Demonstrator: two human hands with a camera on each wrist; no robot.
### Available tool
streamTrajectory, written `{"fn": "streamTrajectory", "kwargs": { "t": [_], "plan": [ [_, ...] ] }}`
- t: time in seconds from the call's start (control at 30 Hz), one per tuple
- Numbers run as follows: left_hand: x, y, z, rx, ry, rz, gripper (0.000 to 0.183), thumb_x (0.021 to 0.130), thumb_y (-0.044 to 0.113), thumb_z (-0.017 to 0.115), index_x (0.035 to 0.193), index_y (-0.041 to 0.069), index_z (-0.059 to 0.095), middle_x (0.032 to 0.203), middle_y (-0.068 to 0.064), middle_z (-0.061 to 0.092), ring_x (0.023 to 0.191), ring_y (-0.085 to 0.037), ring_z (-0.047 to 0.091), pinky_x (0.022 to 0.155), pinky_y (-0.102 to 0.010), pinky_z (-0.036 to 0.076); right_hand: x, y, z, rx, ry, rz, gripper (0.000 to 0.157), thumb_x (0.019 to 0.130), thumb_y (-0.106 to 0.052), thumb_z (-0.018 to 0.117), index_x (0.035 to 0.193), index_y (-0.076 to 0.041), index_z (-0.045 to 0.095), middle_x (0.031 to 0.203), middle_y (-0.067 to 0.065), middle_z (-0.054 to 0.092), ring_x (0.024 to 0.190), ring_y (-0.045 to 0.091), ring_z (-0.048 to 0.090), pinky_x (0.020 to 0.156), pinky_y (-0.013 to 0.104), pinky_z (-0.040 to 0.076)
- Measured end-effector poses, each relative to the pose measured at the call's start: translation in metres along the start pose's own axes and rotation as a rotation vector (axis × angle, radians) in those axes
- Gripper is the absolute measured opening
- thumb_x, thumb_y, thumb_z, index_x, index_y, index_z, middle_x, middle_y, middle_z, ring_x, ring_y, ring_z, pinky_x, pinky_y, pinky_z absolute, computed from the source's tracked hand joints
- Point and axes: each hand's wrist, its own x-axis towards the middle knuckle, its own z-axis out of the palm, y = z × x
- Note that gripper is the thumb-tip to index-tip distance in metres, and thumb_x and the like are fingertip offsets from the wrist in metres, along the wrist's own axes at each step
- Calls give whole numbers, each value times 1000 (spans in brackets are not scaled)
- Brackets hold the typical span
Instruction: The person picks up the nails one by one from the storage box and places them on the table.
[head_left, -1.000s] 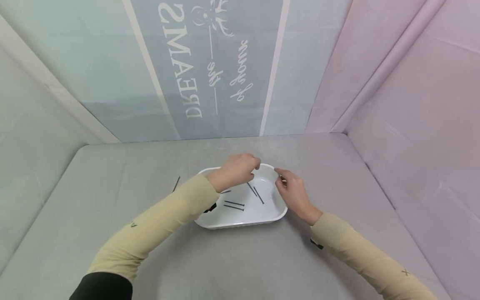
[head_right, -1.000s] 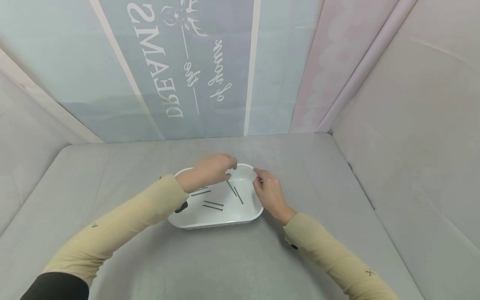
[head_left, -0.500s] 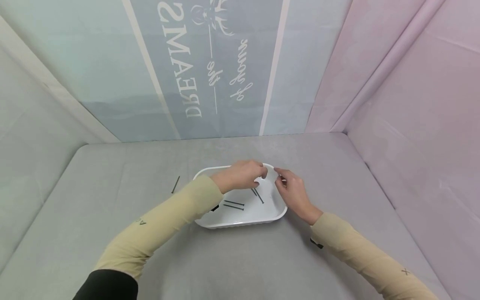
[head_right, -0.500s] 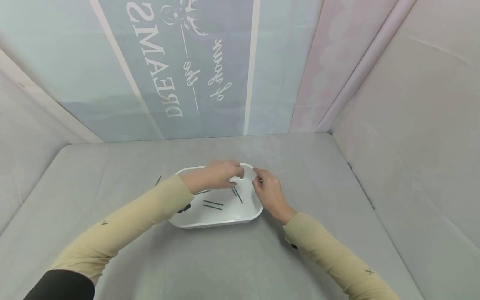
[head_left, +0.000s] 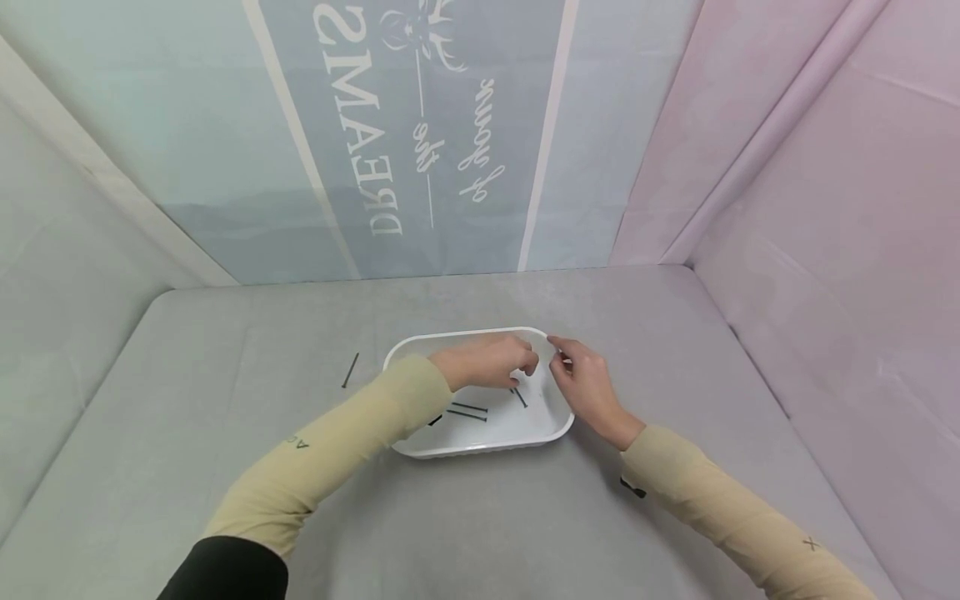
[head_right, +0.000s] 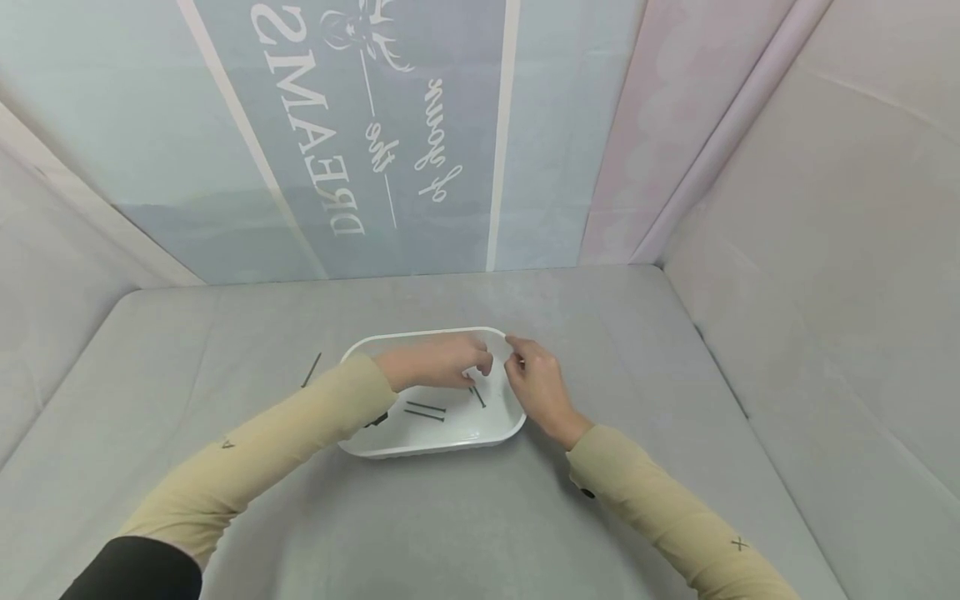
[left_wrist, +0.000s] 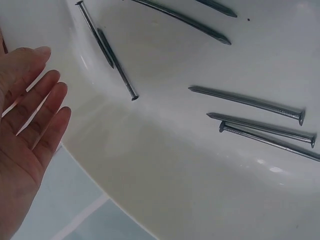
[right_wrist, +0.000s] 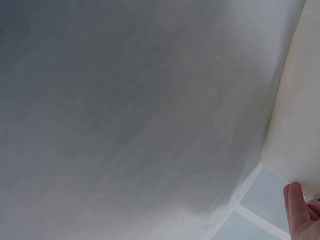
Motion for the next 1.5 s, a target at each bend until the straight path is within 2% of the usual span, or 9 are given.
{"fn": "streamTrajectory", "kwargs": {
  "t": [0.33, 0.6, 1.0, 1.23, 1.5],
  "plan": [
    [5, -3, 11, 29, -21, 13, 18, 80, 9, 67, 98, 11, 68, 94, 1, 62, 86, -11, 57, 76, -20, 45, 0, -1, 0, 24, 4, 3, 31, 84, 0, 48, 113, 5, 60, 106, 18, 63, 86, 25, 64, 69, 32, 54],
    [9, -4, 21, 44, -3, 46, 16, 76, 4, 65, 90, 12, 68, 88, 1, 63, 80, -11, 57, 71, -20, 45, 0, -1, 1, 25, 16, 2, 31, 84, 0, 48, 112, 4, 61, 105, 18, 63, 85, 25, 64, 68, 32, 54],
    [16, -2, 28, 72, -47, 36, 15, 78, 2, 63, 87, 12, 68, 83, 4, 61, 75, -9, 54, 67, -19, 44, 0, 1, 1, 17, 21, -6, 31, 84, 0, 48, 112, 4, 61, 105, 18, 63, 84, 25, 64, 68, 33, 54],
    [17, -1, 31, 86, -21, 53, 11, 78, 0, 61, 78, 11, 64, 74, 4, 54, 67, -9, 47, 61, -19, 40, 0, 0, 1, 18, 14, 2, 31, 84, -1, 48, 113, 4, 60, 107, 18, 63, 85, 26, 64, 69, 33, 54],
    [17, 2, 30, 162, -17, 84, 12, 78, 0, 62, 77, 12, 64, 74, 5, 55, 64, -9, 44, 59, -19, 39, 0, 0, 0, 22, 9, 2, 31, 84, -1, 48, 113, 3, 60, 108, 18, 63, 86, 26, 64, 70, 33, 54]
  ]
}}
